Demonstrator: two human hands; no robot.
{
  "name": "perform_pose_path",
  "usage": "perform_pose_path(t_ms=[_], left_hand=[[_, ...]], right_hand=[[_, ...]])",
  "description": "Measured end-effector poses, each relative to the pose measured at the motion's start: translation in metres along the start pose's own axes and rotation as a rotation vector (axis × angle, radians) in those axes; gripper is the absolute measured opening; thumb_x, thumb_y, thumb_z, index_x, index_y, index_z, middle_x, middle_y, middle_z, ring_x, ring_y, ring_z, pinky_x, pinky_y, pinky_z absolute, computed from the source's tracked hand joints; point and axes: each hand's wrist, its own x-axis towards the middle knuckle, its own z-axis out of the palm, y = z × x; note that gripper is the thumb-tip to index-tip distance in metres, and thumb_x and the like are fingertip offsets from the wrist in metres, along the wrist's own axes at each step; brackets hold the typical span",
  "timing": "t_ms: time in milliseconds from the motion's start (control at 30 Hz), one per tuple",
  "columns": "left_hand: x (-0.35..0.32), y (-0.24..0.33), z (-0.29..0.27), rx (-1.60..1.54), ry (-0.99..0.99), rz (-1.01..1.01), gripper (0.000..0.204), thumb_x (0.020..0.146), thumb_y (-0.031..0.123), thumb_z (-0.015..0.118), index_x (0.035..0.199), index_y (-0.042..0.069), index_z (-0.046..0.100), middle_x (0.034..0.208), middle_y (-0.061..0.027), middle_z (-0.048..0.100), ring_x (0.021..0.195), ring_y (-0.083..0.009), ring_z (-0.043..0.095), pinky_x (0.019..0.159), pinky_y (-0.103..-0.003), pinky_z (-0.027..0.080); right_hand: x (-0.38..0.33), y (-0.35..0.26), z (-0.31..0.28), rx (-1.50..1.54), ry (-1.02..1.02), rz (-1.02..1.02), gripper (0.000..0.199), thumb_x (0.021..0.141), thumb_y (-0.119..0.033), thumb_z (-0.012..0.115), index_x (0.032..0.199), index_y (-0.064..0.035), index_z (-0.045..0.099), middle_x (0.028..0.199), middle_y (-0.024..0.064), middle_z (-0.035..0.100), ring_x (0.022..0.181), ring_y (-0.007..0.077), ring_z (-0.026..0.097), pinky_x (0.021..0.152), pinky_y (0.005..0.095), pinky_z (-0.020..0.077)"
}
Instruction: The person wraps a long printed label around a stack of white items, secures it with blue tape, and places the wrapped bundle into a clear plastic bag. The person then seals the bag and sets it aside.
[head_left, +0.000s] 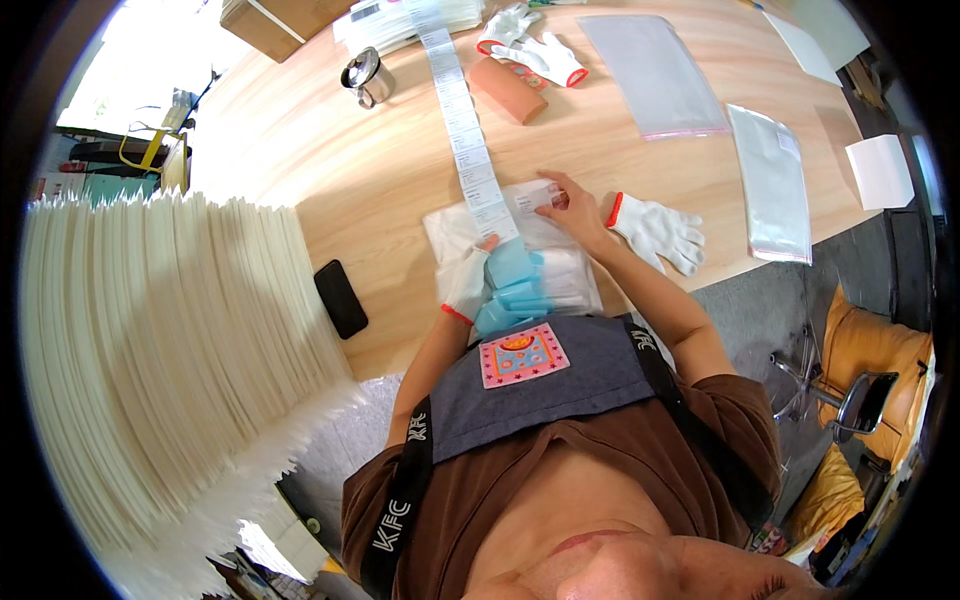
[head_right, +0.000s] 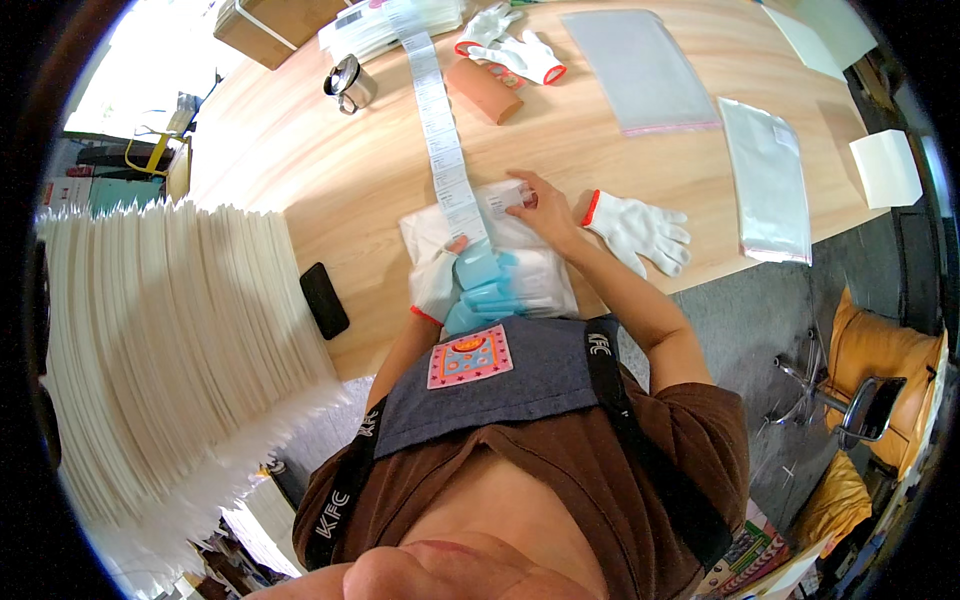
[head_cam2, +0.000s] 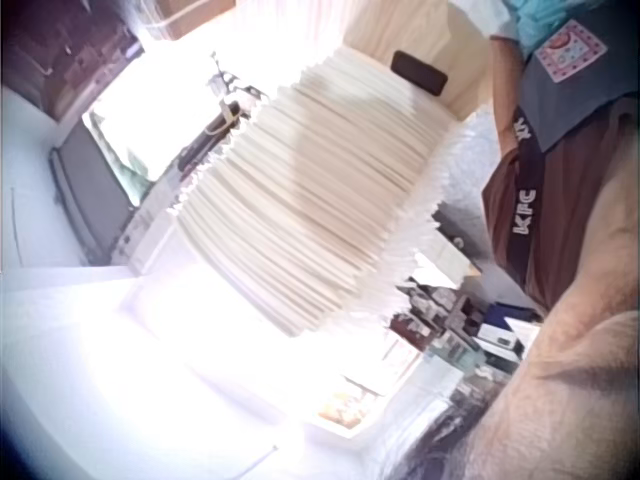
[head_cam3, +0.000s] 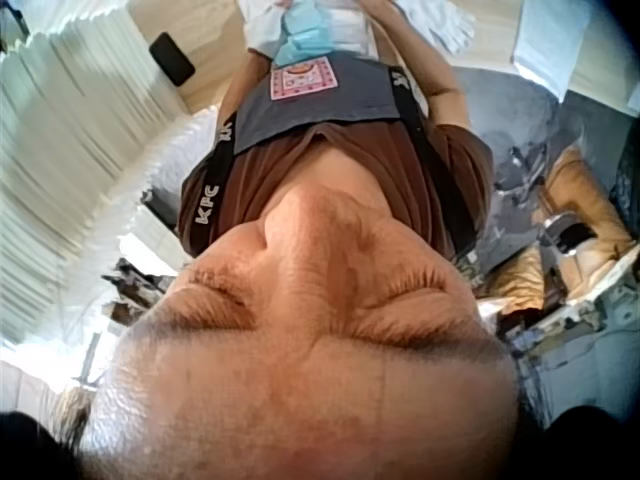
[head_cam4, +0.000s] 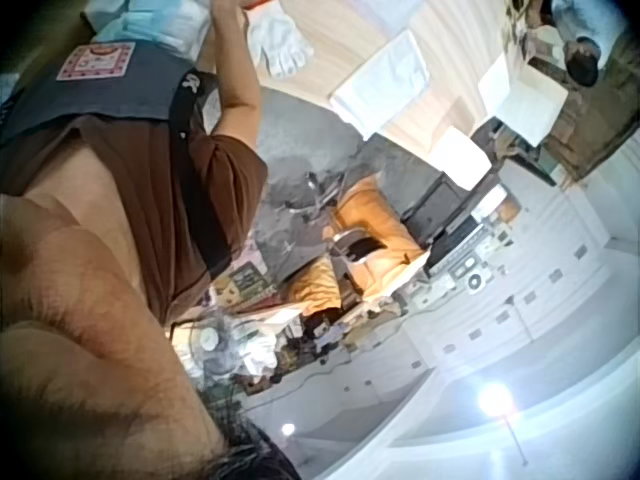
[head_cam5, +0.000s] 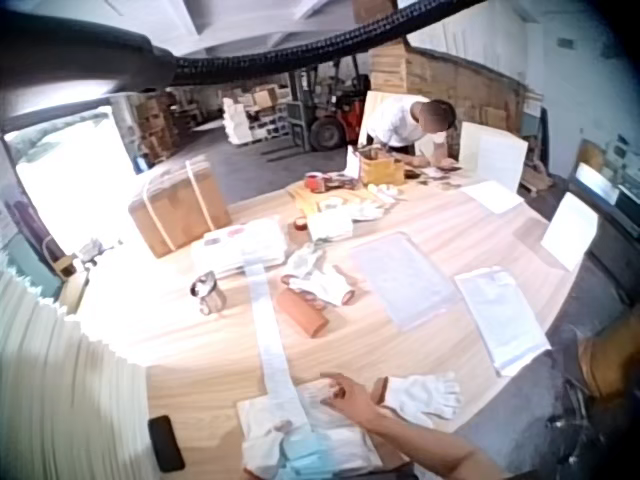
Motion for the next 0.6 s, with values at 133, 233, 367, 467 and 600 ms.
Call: perform_pose_path(t_ms=[133, 233, 367, 467, 600], left_hand=[[-0.017, 0.015, 0.016, -0.038, -0.007, -0.04, 0.029, 0.087, 0.011, 0.062, 0.112, -0.004, 0.06, 0.105, -0.0103, 0.064, 0.092, -0.0202, 0.063, 0.079, -0.031, 0.053], [-0.016, 0.015, 0.015, -0.062, -0.039, -0.042, 0.03, 0.088, 0.011, 0.061, 0.114, -0.003, 0.058, 0.106, -0.0104, 0.064, 0.092, -0.0208, 0.063, 0.079, -0.032, 0.053], [-0.011, 0.008, 0.0, -0.118, -0.129, -0.027, 0.034, 0.091, 0.015, 0.057, 0.12, -0.002, 0.054, 0.109, -0.0109, 0.062, 0.093, -0.0228, 0.063, 0.083, -0.034, 0.052], [-0.023, 0.022, -0.002, -0.176, -0.22, 0.011, 0.037, 0.092, 0.016, 0.055, 0.123, -0.003, 0.049, 0.111, -0.0106, 0.061, 0.096, -0.0211, 0.062, 0.083, -0.033, 0.052], [-0.047, 0.053, 0.014, -0.222, -0.317, 0.09, 0.037, 0.093, 0.014, 0.053, 0.125, -0.003, 0.047, 0.111, -0.0096, 0.061, 0.097, -0.0201, 0.062, 0.083, -0.033, 0.052]], right_hand=[[0.011, 0.019, 0.001, 0.113, 0.031, 0.033, 0.031, 0.076, -0.011, 0.074, 0.104, -0.0036, 0.062, 0.082, 0.0037, 0.063, 0.072, 0.0089, 0.056, 0.065, 0.0229, 0.047], [0.021, 0.02, -0.002, 0.114, -0.05, 0.111, 0.022, 0.079, -0.013, 0.072, 0.095, 0.0003, 0.063, 0.078, 0.0024, 0.063, 0.069, 0.0078, 0.055, 0.063, 0.0219, 0.0457], [0.021, 0.015, -0.009, 0.17, -0.061, 0.118, 0.014, 0.084, -0.013, 0.067, 0.086, 0.0007, 0.065, 0.078, 0.0022, 0.064, 0.069, 0.0077, 0.055, 0.063, 0.0223, 0.0449], [0.005, 0.01, -0.016, 0.194, -0.157, 0.021, 0.014, 0.084, -0.015, 0.067, 0.085, -0.0004, 0.068, 0.078, 0.0039, 0.066, 0.071, 0.0093, 0.058, 0.065, 0.0241, 0.0464], [-0.038, -0.018, -0.027, 0.096, -0.574, -0.21, 0.02, 0.087, -0.021, 0.064, 0.087, -0.0021, 0.07, 0.081, 0.005, 0.069, 0.077, 0.011, 0.062, 0.069, 0.0259, 0.0479]])
